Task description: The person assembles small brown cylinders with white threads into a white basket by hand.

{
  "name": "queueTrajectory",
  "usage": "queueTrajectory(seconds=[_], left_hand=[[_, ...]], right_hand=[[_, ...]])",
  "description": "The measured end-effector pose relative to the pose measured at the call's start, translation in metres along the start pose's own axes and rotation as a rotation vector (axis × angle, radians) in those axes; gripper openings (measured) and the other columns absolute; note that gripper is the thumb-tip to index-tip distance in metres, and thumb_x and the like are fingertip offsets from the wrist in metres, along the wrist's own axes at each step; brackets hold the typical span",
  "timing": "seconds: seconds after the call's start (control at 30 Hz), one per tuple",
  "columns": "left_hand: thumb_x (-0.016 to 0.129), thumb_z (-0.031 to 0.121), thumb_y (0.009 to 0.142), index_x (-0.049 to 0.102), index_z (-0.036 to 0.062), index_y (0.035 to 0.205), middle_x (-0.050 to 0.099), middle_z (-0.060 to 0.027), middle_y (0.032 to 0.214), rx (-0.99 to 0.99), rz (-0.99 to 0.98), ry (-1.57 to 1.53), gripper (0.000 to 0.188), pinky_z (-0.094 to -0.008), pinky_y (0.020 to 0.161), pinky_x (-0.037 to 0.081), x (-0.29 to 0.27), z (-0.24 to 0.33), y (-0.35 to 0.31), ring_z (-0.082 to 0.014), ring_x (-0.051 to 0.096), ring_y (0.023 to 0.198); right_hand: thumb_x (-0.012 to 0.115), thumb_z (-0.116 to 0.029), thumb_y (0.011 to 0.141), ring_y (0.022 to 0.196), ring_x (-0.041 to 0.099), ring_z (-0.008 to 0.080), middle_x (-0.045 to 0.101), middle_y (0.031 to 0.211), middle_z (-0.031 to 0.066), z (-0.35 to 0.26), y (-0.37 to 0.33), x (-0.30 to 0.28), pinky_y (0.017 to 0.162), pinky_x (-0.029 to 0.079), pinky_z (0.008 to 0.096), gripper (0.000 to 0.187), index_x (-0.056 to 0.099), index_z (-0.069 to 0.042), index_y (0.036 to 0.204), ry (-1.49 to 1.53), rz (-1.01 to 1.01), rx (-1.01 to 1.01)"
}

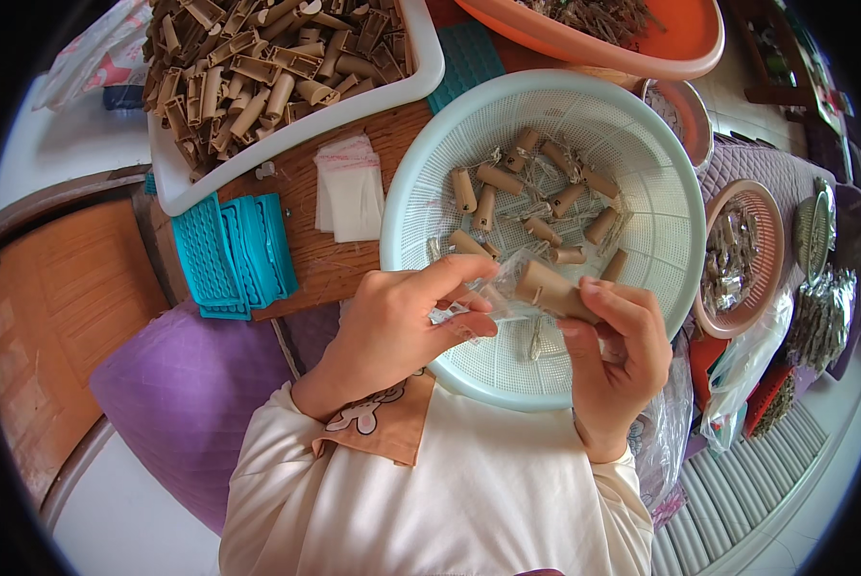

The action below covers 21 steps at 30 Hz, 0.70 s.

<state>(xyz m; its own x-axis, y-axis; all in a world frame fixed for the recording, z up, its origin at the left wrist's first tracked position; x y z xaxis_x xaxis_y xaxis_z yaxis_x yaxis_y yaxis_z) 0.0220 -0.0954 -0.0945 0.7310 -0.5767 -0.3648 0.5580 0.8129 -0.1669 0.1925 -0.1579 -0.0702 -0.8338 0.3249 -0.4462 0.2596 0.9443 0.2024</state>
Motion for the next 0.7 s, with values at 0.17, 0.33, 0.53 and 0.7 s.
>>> queueTrajectory(seconds=[0.17, 0.33, 0.53, 0.7], left_hand=[[0.071, 0.016, 0.066, 0.054, 0.0061, 0.105, 0.063, -0.0095, 0.086, 0.038, -0.03, -0.057, 0.044, -0.027, 0.064, 0.051, 0.001, 0.001, 0.006, -0.0188, 0.063, 0.074], [0.071, 0.015, 0.067, 0.054, 0.0052, 0.107, 0.062, -0.0111, 0.092, 0.039, -0.033, -0.116, 0.044, -0.0291, 0.066, 0.05, 0.005, 0.003, 0.005, -0.021, 0.062, 0.079], [0.069, 0.012, 0.068, 0.053, 0.0044, 0.107, 0.062, -0.0119, 0.091, 0.175, -0.038, -0.032, 0.044, -0.0296, 0.066, 0.051, 0.014, 0.005, 0.008, -0.0236, 0.062, 0.078], [0.069, 0.01, 0.068, 0.051, 0.0037, 0.109, 0.062, -0.0129, 0.091, 0.174, -0.025, 0.013, 0.045, -0.0286, 0.066, 0.051, 0.016, 0.007, 0.014, -0.0237, 0.062, 0.077]], right_hand=[[0.062, 0.01, 0.067, 0.075, 0.061, 0.0188, 0.057, 0.085, 0.0122, -0.001, 0.003, 0.004, 0.063, 0.053, 0.0231, 0.025, 0.057, 0.004, 0.091, 0.127, -0.1, 0.137], [0.061, 0.008, 0.07, 0.073, 0.061, 0.0165, 0.057, 0.085, 0.0093, -0.001, 0.008, 0.003, 0.059, 0.052, 0.0237, 0.019, 0.057, 0.004, 0.089, 0.126, -0.155, 0.308], [0.061, 0.006, 0.071, 0.067, 0.061, 0.0168, 0.057, 0.083, 0.0096, 0.003, 0.011, 0.001, 0.056, 0.05, 0.0232, 0.016, 0.058, 0.004, 0.086, -0.014, -0.332, 0.283], [0.064, 0.002, 0.07, 0.062, 0.06, 0.0156, 0.06, 0.081, 0.0086, 0.01, 0.008, 0.009, 0.052, 0.048, 0.0228, 0.015, 0.059, 0.002, 0.085, 0.075, -0.148, 0.272]])
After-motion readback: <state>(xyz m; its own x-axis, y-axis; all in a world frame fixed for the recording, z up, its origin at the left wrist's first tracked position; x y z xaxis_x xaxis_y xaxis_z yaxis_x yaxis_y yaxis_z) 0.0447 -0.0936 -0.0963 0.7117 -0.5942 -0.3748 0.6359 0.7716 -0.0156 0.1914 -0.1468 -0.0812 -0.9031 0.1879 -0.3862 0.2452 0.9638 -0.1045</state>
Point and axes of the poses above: each hand's wrist, its own y-axis towards the middle knuckle, its own x-axis out of the palm, z = x × y, the point moved 1 cm from there along y, towards the middle knuckle
